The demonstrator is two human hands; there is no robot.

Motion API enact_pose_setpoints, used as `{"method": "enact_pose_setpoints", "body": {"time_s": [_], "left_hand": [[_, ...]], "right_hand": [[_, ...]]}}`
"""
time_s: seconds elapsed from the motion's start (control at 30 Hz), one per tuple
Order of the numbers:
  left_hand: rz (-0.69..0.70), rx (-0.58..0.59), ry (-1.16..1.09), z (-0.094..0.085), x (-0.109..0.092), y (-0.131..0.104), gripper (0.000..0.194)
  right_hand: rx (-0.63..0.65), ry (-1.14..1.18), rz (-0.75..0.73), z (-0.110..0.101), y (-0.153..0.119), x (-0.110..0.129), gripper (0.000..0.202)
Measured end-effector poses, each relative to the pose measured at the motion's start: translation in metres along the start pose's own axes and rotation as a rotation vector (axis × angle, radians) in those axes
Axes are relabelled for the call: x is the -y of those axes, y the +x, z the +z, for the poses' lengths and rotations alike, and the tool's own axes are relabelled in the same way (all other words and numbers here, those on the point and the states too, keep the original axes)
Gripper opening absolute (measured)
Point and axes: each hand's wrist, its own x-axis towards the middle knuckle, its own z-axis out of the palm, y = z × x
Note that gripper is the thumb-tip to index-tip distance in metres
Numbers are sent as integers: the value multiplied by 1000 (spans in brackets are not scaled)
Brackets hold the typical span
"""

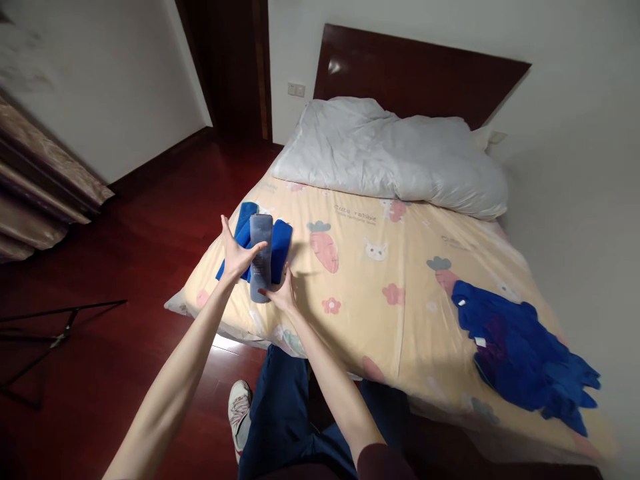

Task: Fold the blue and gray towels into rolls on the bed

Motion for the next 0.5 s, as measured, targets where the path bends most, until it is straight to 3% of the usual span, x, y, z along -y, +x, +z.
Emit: {"method": "enact_pose_setpoints", "body": {"time_s": [0.07,0.13,0.2,0.27,0.4,0.5], "left_hand": [[146,90,124,12,-5,-20,95],[336,331,232,29,-3,-51,66],[512,634,326,46,11,-84,50],[606,790,415,61,38,-107,47],[591,710,518,72,103,-111,54],[644,682,481,64,125,-99,55]], "right_hand": [[-100,125,11,-10,-29,-34,111],[-187,234,-6,-27,-70,-74,100],[-280,297,3,-53,-118,-116,86],[-426,318,71,-89,-167,-157,71],[-874,240,299,-194,-264,-232,51],[-1115,94,414,-282,-320,-275,49]]}}
